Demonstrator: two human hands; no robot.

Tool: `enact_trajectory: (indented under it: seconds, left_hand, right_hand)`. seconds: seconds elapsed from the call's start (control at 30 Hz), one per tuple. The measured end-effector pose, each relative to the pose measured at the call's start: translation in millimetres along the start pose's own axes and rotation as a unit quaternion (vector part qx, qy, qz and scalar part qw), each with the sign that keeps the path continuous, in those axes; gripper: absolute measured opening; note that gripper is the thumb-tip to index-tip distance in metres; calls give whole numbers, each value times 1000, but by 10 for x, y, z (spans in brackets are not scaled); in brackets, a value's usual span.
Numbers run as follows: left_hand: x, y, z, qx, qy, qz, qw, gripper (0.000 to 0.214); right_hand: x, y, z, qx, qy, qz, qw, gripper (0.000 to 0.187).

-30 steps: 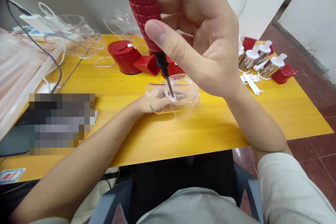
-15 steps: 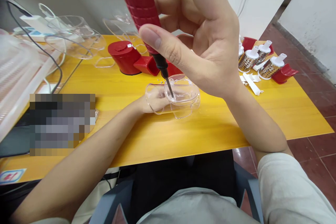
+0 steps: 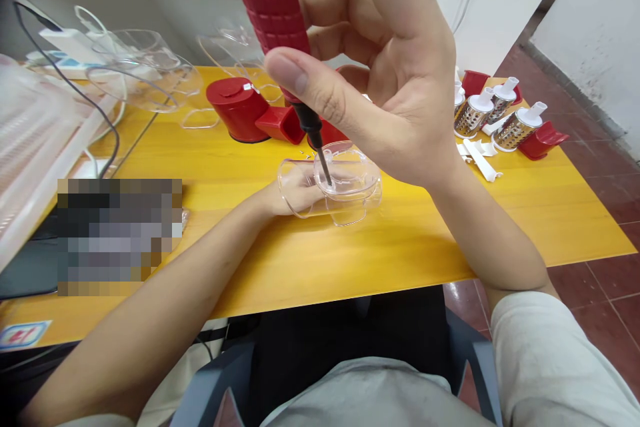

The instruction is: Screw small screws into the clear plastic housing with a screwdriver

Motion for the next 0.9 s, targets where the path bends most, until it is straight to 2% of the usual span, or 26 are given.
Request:
enact_trajectory:
  seconds: [0.07, 0.23, 0.4, 0.5, 0.6, 0.7, 0.9]
  left_hand:
    - [2, 2, 4, 4, -1, -4, 1000, 46]
    - [0, 33, -4, -8, 1, -6, 1000, 45]
    - [-4, 24, -10, -7, 3, -8, 1000, 44]
    - [0, 4, -11, 6, 5, -9, 1000, 43]
    - [9, 1, -3, 18, -3, -18, 1000, 46]
    - [20, 56, 13, 24, -20, -21, 999, 50]
    - [31, 153, 10, 24, -20, -23, 999, 54]
  right_hand:
    - [-20, 52, -27, 0, 6, 1, 1000, 43]
    - [-38, 110, 4, 66, -35, 56, 996, 28]
    - [-56, 77, -51, 39, -5, 14, 999, 41]
    - [-56, 105, -10, 64, -31, 26, 997, 32]
    - [-46, 98, -42, 78, -21, 42, 996, 30]
    - [-36, 94, -48, 75, -15, 55, 996, 33]
    - [-27, 54, -18, 23, -22, 38, 999, 38]
Point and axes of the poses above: each hand's wrist, its own x-axis towards the middle knuckle, its own z-axis out of the back of the hand, y = z × x, the point moved 10 cm from there along x, towards the middle knuckle, and after that the axes turned 4 degrees about -y, right-handed, at the moved point
